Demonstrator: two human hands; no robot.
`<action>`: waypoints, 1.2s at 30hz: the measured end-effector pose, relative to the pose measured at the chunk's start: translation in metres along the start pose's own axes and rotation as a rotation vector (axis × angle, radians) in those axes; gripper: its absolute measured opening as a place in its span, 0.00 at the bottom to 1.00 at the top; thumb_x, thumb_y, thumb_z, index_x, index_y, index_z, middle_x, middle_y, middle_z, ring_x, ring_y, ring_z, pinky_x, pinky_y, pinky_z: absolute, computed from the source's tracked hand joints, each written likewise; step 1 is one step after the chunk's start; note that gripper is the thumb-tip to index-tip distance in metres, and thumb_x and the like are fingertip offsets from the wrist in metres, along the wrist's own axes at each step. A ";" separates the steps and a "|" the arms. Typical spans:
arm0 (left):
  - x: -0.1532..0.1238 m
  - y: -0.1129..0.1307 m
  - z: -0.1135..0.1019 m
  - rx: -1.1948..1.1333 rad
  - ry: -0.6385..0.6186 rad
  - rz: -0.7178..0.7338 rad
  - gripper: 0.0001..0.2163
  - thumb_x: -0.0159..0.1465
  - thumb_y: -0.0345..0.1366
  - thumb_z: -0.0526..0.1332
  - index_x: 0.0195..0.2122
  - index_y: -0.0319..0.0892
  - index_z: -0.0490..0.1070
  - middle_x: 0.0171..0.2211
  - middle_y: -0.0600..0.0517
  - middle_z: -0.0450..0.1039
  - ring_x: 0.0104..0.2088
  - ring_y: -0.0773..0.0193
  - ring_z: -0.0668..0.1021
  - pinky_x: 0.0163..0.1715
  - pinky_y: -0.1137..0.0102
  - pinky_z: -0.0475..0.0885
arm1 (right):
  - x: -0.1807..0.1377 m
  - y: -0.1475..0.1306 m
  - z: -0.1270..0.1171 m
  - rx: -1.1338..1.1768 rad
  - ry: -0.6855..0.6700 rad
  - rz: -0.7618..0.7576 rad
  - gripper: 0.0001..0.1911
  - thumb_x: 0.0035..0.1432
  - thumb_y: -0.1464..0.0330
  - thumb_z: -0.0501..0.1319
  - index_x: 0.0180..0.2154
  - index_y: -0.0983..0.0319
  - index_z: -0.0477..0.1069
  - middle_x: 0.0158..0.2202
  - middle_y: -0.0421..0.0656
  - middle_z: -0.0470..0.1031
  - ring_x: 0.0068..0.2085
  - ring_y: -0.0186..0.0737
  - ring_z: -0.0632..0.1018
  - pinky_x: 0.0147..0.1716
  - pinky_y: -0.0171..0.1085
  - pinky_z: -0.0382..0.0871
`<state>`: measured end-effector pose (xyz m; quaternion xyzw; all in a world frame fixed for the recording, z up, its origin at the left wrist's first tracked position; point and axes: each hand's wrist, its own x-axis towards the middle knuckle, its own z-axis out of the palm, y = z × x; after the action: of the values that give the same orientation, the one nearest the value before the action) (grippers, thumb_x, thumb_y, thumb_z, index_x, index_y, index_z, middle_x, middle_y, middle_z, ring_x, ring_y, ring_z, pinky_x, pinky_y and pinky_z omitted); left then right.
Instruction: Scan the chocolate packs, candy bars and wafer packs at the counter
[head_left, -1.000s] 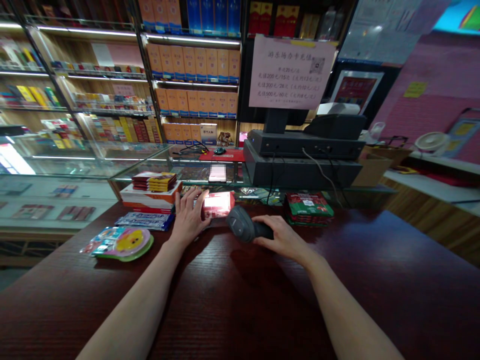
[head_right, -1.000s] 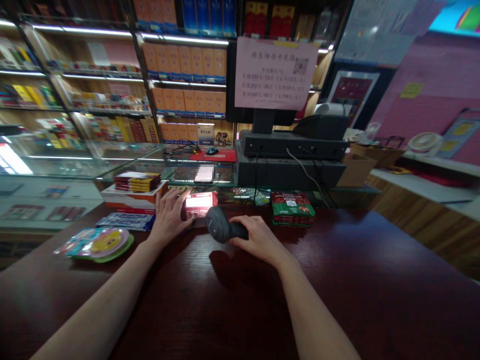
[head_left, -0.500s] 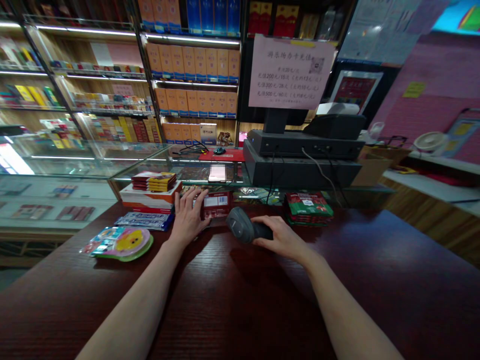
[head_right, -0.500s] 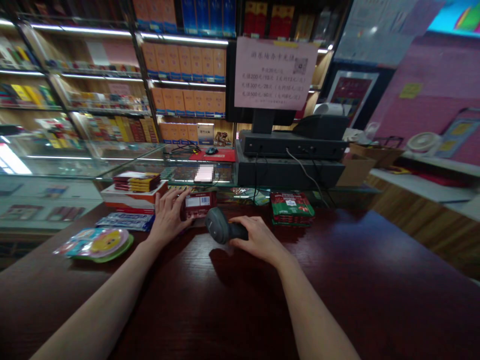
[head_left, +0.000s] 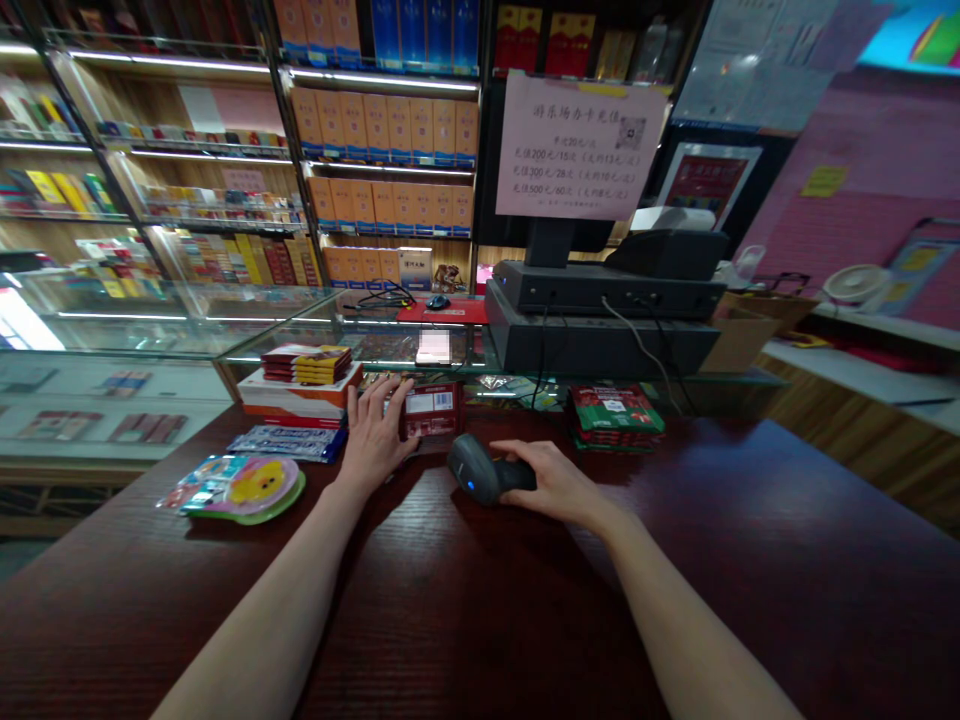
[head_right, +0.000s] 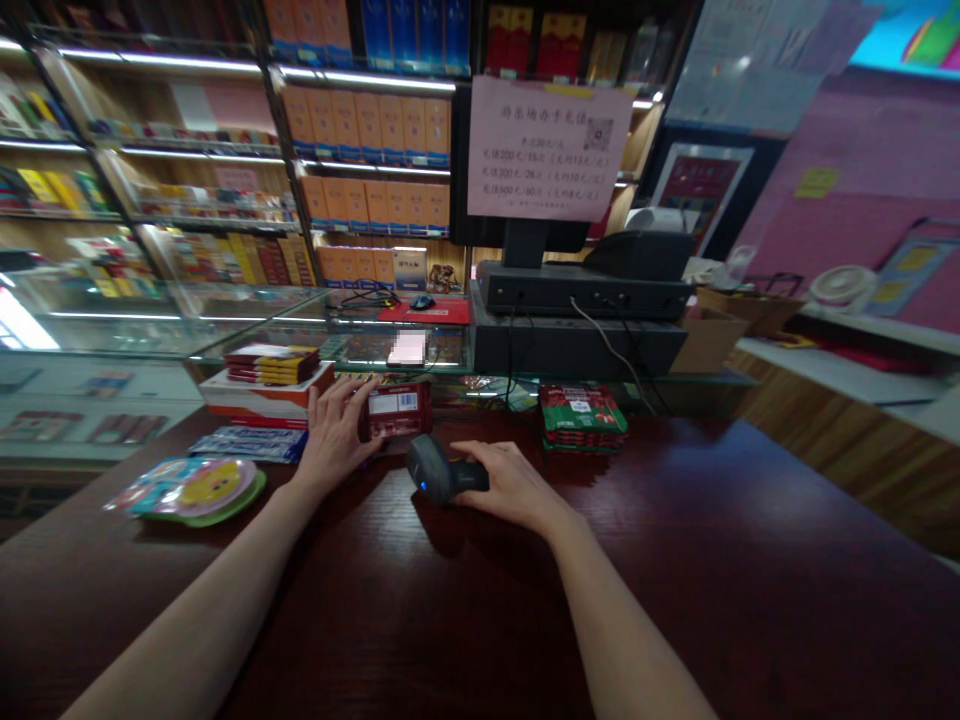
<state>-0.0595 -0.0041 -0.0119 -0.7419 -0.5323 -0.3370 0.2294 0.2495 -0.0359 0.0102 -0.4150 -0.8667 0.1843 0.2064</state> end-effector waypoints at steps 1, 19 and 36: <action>0.000 0.000 0.000 0.000 0.000 0.001 0.38 0.59 0.37 0.66 0.69 0.46 0.53 0.63 0.40 0.62 0.67 0.43 0.62 0.69 0.41 0.43 | 0.000 0.000 0.002 0.002 -0.010 -0.007 0.33 0.55 0.60 0.70 0.61 0.54 0.67 0.57 0.44 0.76 0.56 0.49 0.75 0.58 0.48 0.63; 0.000 0.002 -0.001 -0.001 -0.002 0.018 0.39 0.60 0.38 0.66 0.70 0.47 0.51 0.63 0.40 0.62 0.67 0.43 0.62 0.70 0.41 0.44 | 0.001 0.000 0.010 0.005 -0.063 -0.044 0.33 0.54 0.60 0.71 0.61 0.53 0.67 0.57 0.44 0.77 0.57 0.49 0.75 0.58 0.47 0.61; 0.001 0.006 -0.002 -0.011 0.010 0.034 0.39 0.60 0.38 0.68 0.70 0.46 0.51 0.62 0.40 0.62 0.67 0.44 0.62 0.70 0.43 0.42 | 0.001 0.001 0.004 0.017 -0.115 0.038 0.37 0.50 0.55 0.73 0.60 0.53 0.69 0.51 0.44 0.77 0.51 0.49 0.75 0.54 0.47 0.63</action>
<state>-0.0542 -0.0069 -0.0095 -0.7504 -0.5165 -0.3396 0.2340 0.2481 -0.0353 0.0064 -0.4185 -0.8674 0.2193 0.1562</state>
